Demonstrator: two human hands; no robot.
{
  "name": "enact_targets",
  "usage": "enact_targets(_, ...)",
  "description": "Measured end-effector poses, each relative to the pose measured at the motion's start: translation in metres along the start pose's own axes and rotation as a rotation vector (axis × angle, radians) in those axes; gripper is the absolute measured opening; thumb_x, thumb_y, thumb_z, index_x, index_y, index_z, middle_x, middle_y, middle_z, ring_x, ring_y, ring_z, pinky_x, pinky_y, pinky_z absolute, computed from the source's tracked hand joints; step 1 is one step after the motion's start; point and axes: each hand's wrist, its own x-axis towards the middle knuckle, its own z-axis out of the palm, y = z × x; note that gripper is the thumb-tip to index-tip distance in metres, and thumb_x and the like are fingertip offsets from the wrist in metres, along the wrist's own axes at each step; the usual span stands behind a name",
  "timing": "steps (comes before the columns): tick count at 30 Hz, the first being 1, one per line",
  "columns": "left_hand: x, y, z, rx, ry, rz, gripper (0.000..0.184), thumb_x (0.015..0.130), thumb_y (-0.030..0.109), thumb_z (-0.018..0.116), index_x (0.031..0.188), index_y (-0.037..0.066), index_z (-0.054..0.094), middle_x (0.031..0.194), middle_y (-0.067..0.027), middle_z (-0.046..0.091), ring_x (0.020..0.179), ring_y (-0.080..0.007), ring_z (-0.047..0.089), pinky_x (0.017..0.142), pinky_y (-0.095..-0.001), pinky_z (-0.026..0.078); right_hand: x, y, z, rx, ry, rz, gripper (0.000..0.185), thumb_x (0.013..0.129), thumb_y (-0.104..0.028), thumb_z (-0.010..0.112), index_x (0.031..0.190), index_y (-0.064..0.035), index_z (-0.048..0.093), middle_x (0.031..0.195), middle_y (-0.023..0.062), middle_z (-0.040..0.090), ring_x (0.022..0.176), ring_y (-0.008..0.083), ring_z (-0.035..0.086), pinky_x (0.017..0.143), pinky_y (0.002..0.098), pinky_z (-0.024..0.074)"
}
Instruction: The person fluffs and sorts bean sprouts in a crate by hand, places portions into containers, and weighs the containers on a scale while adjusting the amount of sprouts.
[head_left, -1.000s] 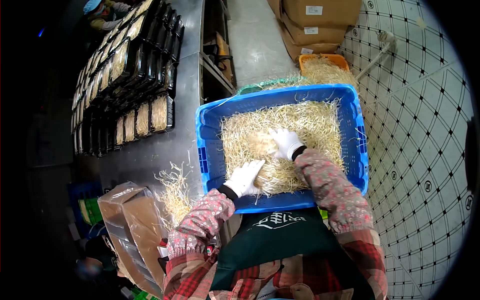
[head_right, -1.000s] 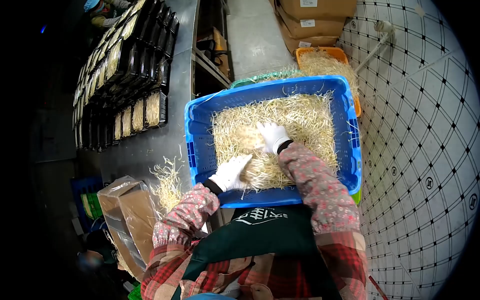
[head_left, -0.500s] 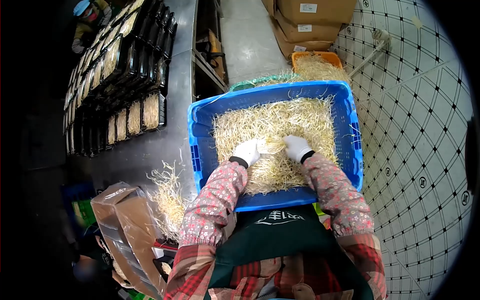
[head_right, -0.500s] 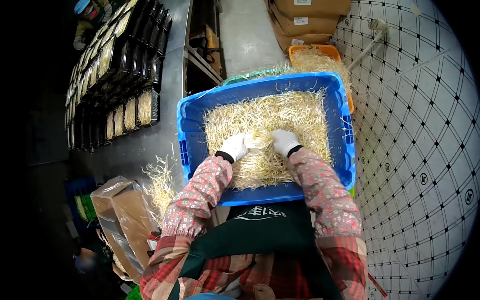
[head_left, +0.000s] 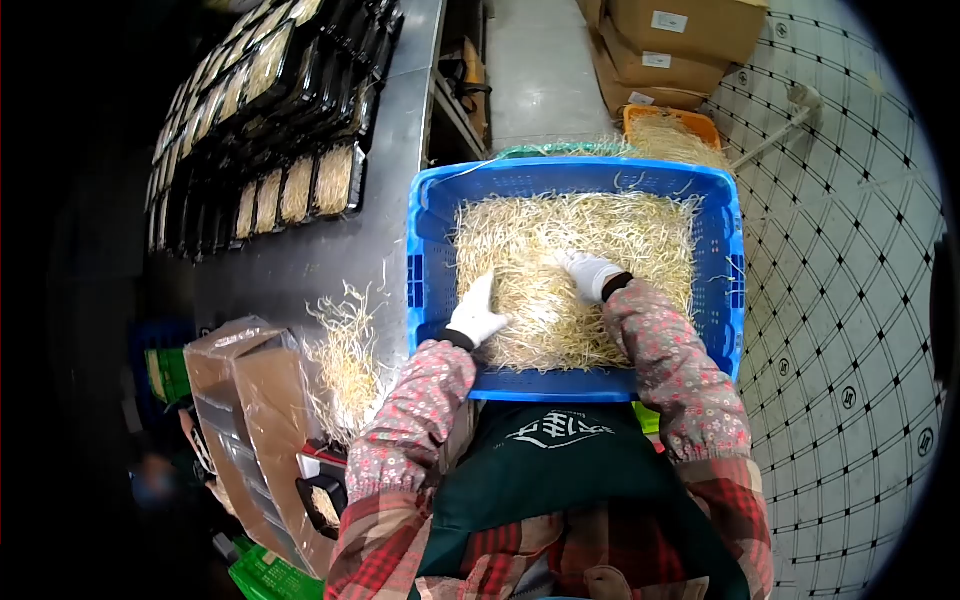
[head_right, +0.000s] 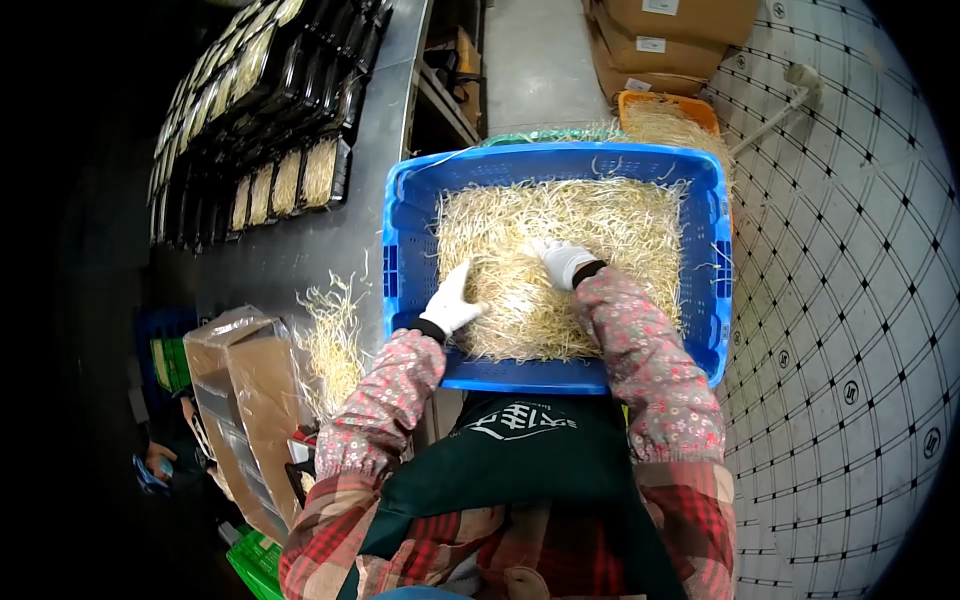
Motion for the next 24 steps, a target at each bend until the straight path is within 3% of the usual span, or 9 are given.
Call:
enact_targets(2, -0.014, -0.029, 0.006, -0.240, -0.033, -0.162, 0.085, 0.085, 0.024, 0.074, 0.153, -0.001, 0.030, 0.149, -0.0231, 0.044, 0.139, -0.0321, 0.042, 0.116, -0.0363, 0.033, -0.005, -0.008, -0.038, 0.044, -0.155, 0.038, 0.078, 0.083, -0.014, 0.063, 0.154, -0.0123, 0.031, 0.145, 0.0212, 0.047, 0.130, 0.0368, 0.051, 0.107, 0.0444, 0.0435)
enact_targets(5, -0.028, -0.032, 0.015, -0.470, 0.019, -0.200, 0.071, 0.091, 0.018, 0.068, 0.151, -0.001, 0.034, 0.147, -0.0215, 0.048, 0.137, -0.0292, 0.047, 0.114, -0.0349, 0.036, 0.010, -0.005, -0.029, 0.272, 0.216, 0.090, 0.083, 0.087, -0.039, 0.067, 0.155, -0.0071, 0.029, 0.156, 0.0207, 0.036, 0.142, 0.0347, 0.037, 0.117, 0.0416, 0.0321)
enact_targets(6, -0.034, -0.020, 0.013, -0.639, 0.071, -0.176, 0.066, 0.092, 0.018, 0.066, 0.149, 0.000, 0.038, 0.146, -0.0221, 0.049, 0.136, -0.0301, 0.048, 0.113, -0.0355, 0.038, 0.010, -0.021, -0.036, 0.292, 0.198, 0.150, 0.091, 0.086, -0.050, 0.068, 0.154, -0.0031, 0.029, 0.156, 0.0198, 0.036, 0.144, 0.0352, 0.034, 0.119, 0.0393, 0.0278)
enact_targets(10, -0.077, 0.007, -0.026, -0.931, 0.393, -0.053, 0.041, 0.097, 0.003, 0.058, 0.137, -0.004, 0.052, 0.130, -0.0165, 0.063, 0.117, -0.0184, 0.062, 0.100, -0.0279, 0.048, -0.003, -0.081, -0.025, 0.124, -0.035, 0.124, 0.123, 0.062, -0.070, 0.080, 0.150, 0.0019, 0.031, 0.141, 0.0301, 0.046, 0.136, 0.0387, 0.043, 0.113, 0.0453, 0.0345)
enact_targets(14, -0.152, 0.005, -0.078, -1.001, 0.706, -0.083, 0.038, 0.100, 0.010, 0.057, 0.134, -0.004, 0.054, 0.122, -0.0150, 0.067, 0.104, -0.0210, 0.067, 0.092, -0.0319, 0.053, -0.037, -0.129, 0.001, -0.194, -0.010, 0.105, 0.143, 0.053, -0.062, 0.089, 0.157, -0.0041, 0.009, 0.153, 0.0294, 0.027, 0.144, 0.0438, 0.025, 0.115, 0.0607, 0.0240)
enact_targets(19, -0.255, -0.029, -0.111, -0.731, 1.304, -0.183, 0.031, 0.094, 0.005, 0.062, 0.124, -0.002, 0.062, 0.115, -0.0110, 0.067, 0.102, -0.0189, 0.065, 0.091, -0.0313, 0.052, -0.012, -0.079, 0.017, 0.107, 0.164, 0.049, 0.110, 0.062, -0.032, 0.085, 0.152, -0.0059, 0.028, 0.128, 0.0258, 0.059, 0.119, 0.0388, 0.058, 0.102, 0.0439, 0.0471)
enact_targets(20, -0.274, -0.021, -0.124, -0.839, 1.451, -0.322, 0.031, 0.093, 0.006, 0.064, 0.123, -0.001, 0.062, 0.113, -0.0106, 0.067, 0.099, -0.0191, 0.065, 0.089, -0.0309, 0.052, -0.008, -0.068, 0.010, 0.173, 0.239, 0.066, 0.100, 0.063, -0.028, 0.083, 0.149, -0.0044, 0.037, 0.124, 0.0241, 0.063, 0.112, 0.0373, 0.063, 0.098, 0.0404, 0.0504)
enact_targets(21, -0.299, -0.027, -0.127, -0.631, 1.563, -0.372, 0.030, 0.093, 0.007, 0.065, 0.122, -0.001, 0.063, 0.113, -0.0105, 0.066, 0.100, -0.0180, 0.063, 0.088, -0.0288, 0.051, -0.008, -0.066, -0.013, 0.230, 0.132, 0.165, 0.100, 0.064, -0.031, 0.084, 0.148, -0.0025, 0.039, 0.127, 0.0223, 0.062, 0.115, 0.0342, 0.062, 0.099, 0.0383, 0.0495)
enact_targets(24, -0.389, -0.077, -0.103, -0.550, 1.858, -0.405, 0.042, 0.097, 0.009, 0.058, 0.136, -0.005, 0.052, 0.135, -0.0163, 0.058, 0.123, -0.0252, 0.056, 0.108, -0.0367, 0.043, 0.007, -0.040, -0.015, 0.195, 0.112, 0.131, 0.111, 0.060, -0.041, 0.088, 0.149, 0.0017, 0.035, 0.139, 0.0240, 0.054, 0.128, 0.0338, 0.054, 0.108, 0.0382, 0.0434)
